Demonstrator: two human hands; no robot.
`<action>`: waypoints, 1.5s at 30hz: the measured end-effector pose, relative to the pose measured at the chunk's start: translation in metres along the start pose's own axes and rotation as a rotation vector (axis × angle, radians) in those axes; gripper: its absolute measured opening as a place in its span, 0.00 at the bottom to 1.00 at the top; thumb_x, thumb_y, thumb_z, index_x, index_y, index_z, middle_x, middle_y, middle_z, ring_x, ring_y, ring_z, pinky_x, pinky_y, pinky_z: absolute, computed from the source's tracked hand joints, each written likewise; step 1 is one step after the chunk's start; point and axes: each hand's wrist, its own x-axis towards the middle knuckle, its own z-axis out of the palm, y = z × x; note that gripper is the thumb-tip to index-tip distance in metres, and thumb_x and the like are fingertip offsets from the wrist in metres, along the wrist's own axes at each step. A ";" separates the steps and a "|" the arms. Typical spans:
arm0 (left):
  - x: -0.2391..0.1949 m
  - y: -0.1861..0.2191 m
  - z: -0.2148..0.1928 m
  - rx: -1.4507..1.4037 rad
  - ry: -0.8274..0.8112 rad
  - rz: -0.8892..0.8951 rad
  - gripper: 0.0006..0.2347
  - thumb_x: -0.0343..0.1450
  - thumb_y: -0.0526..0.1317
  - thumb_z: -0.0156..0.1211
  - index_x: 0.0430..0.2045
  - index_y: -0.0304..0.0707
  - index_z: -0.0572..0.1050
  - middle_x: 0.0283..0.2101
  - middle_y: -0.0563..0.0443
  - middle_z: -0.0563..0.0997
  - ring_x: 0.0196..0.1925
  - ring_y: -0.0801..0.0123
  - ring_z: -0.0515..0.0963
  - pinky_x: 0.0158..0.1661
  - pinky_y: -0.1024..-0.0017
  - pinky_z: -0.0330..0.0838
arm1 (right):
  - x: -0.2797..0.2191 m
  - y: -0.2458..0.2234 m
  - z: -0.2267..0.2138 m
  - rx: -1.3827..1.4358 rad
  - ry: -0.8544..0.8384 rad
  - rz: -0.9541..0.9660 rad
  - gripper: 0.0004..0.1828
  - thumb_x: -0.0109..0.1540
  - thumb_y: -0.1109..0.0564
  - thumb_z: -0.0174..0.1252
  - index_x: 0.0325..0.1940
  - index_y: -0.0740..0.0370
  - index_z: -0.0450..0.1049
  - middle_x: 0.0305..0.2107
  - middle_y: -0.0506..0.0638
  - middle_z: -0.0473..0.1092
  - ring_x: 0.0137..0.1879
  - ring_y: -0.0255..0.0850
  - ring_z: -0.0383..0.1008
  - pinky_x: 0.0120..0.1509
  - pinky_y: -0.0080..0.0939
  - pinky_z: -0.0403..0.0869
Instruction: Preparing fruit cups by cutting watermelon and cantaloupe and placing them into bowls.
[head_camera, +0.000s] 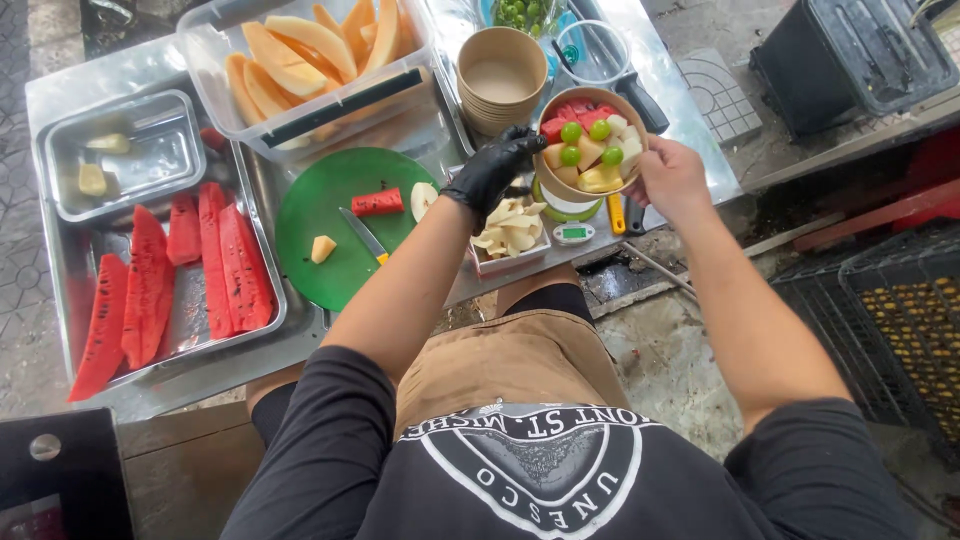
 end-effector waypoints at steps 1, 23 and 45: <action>-0.018 0.013 0.004 -0.002 0.003 0.004 0.17 0.72 0.46 0.61 0.51 0.39 0.71 0.47 0.47 0.78 0.47 0.61 0.80 0.46 0.63 0.77 | -0.005 -0.016 -0.001 -0.003 -0.004 -0.003 0.17 0.68 0.60 0.45 0.55 0.63 0.77 0.23 0.47 0.73 0.23 0.29 0.70 0.26 0.30 0.70; -0.229 0.076 -0.136 -0.563 0.439 0.245 0.27 0.70 0.35 0.62 0.65 0.41 0.61 0.56 0.43 0.77 0.49 0.60 0.82 0.43 0.65 0.81 | 0.072 -0.218 0.212 -0.324 -0.532 -0.754 0.13 0.63 0.59 0.66 0.52 0.59 0.80 0.37 0.45 0.74 0.40 0.33 0.72 0.43 0.32 0.70; -0.309 0.280 -0.111 -0.556 0.445 0.285 0.28 0.70 0.32 0.60 0.68 0.42 0.59 0.60 0.42 0.76 0.54 0.60 0.82 0.48 0.63 0.81 | -0.014 -0.438 0.251 -0.543 -0.433 -1.214 0.17 0.55 0.51 0.76 0.42 0.55 0.78 0.41 0.46 0.77 0.46 0.44 0.74 0.52 0.43 0.75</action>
